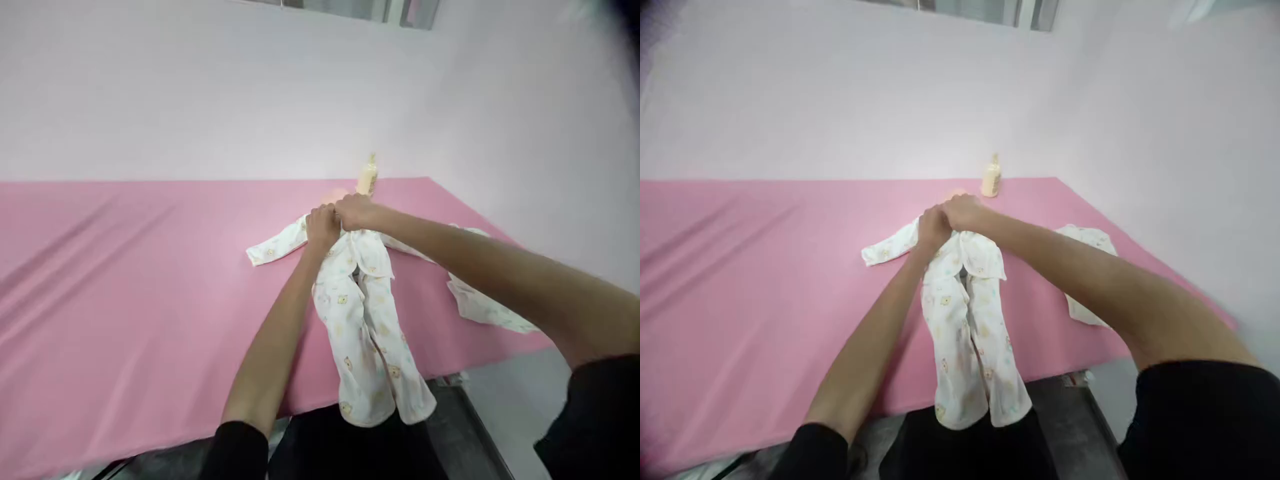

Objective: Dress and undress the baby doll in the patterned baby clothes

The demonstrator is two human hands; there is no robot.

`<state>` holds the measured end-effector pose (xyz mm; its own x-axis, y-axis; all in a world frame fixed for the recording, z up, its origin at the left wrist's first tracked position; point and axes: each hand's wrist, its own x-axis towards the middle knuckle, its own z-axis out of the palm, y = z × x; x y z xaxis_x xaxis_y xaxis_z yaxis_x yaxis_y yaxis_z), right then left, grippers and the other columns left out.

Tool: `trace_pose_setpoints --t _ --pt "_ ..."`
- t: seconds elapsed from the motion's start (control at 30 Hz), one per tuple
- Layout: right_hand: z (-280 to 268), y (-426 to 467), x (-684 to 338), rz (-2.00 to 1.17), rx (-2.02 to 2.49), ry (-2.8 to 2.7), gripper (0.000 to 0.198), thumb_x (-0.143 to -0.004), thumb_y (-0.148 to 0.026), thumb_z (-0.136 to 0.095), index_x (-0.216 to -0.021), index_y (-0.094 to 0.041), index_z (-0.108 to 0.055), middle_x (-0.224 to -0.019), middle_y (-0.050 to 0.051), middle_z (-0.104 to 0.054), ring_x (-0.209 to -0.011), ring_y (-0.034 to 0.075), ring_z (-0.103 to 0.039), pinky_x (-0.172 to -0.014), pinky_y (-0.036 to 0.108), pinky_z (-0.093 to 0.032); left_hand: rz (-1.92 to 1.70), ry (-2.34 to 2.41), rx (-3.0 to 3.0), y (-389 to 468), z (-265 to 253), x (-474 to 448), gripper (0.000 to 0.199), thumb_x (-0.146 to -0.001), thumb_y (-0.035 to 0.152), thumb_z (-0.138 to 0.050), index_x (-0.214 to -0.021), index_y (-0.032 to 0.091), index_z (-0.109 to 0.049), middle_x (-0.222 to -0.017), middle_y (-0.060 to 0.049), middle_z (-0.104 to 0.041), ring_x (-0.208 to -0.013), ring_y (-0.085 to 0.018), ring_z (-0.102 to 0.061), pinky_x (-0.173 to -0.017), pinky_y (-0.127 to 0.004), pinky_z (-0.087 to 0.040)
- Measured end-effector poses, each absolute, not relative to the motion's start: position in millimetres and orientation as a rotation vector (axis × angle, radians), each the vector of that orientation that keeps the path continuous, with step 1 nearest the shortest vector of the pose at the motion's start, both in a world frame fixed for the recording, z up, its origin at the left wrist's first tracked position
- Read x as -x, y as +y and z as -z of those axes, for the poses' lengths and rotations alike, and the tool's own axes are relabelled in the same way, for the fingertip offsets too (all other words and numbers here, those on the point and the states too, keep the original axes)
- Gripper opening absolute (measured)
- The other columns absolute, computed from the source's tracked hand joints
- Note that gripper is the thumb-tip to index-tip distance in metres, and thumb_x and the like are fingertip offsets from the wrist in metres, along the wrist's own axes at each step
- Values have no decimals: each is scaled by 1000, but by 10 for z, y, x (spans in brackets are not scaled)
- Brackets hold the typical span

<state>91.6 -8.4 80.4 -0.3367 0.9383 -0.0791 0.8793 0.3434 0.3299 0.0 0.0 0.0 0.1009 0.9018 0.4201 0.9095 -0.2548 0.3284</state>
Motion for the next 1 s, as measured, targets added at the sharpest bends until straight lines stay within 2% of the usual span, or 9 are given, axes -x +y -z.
trace_pose_setpoints --t 0.13,0.23,0.3,0.37,0.47,0.6,0.7,0.87,1.0 --pt "-795 -82 -1008 -337 -1585 2367 30 -79 -14 -65 -109 -12 -69 -107 16 -71 -105 33 -68 -80 36 -53 823 -1868 2338 -20 -5 -3 28 -94 22 -39 -108 19 -63 -116 -11 -68 -113 -31 -59 -89 -40 -43" --pt "-827 -38 -1098 -284 -1630 2395 20 -76 -17 -69 -94 -9 -69 -95 17 -72 -97 34 -69 -75 36 -53 806 -1823 2333 -9 -5 -22 28 -95 20 -38 -110 18 -62 -117 -12 -67 -118 -31 -55 -96 -43 -39" --pt "-861 9 -1190 -8 -1737 2439 12 -77 -21 -69 -80 -10 -65 -80 15 -70 -84 30 -71 -68 33 -53 851 -1750 2345 13 -2 -24 29 -94 17 -38 -112 17 -62 -118 -12 -66 -120 -30 -53 -100 -43 -37" --pt "-882 54 -1312 435 -1879 2476 18 -81 -23 -68 -70 -12 -60 -69 11 -66 -71 23 -68 -62 28 -53 931 -1643 2406 42 -1 -7 30 -94 18 -39 -115 16 -60 -121 -11 -65 -121 -27 -52 -101 -41 -37" --pt "-861 89 -1510 980 -1994 2489 22 -85 -18 -64 -65 -12 -56 -67 9 -65 -64 14 -64 -63 24 -56 997 -1539 2561 73 -31 49 30 -93 22 -42 -115 18 -62 -123 -9 -65 -116 -25 -55 -97 -37 -41" --pt "-785 65 -1691 1317 -1947 2468 18 -85 -10 -61 -67 -11 -60 -70 8 -66 -65 11 -63 -65 22 -58 882 -1498 2763 49 -151 116 32 -93 39 -47 -106 21 -69 -121 -7 -66 -111 -25 -58 -90 -36 -44" --pt "-762 43 -1735 1399 -1949 2485 16 -85 -8 -61 -69 -11 -63 -73 7 -68 -65 11 -64 -64 20 -58 720 -1476 2740 -8 -245 114 36 -89 46 -55 -107 20 -72 -122 -9 -66 -112 -28 -57 -92 -40 -43" --pt "-795 12 -1726 1369 -1870 2557 20 -83 -7 -62 -64 -12 -63 -72 6 -69 -65 11 -63 -65 21 -57 587 -1373 2566 -73 -278 27 27 -88 20 -46 -98 13 -71 -111 -12 -68 -109 -29 -57 -90 -42 -42" --pt "-803 -16 -1738 1371 -1842 2596 20 -86 -7 -60 -67 -14 -61 -71 4 -68 -67 11 -64 -68 21 -56 671 -1392 2596 -53 -237 18 25 -88 18 -45 -93 15 -70 -107 -10 -69 -105 -27 -58 -87 -40 -42"
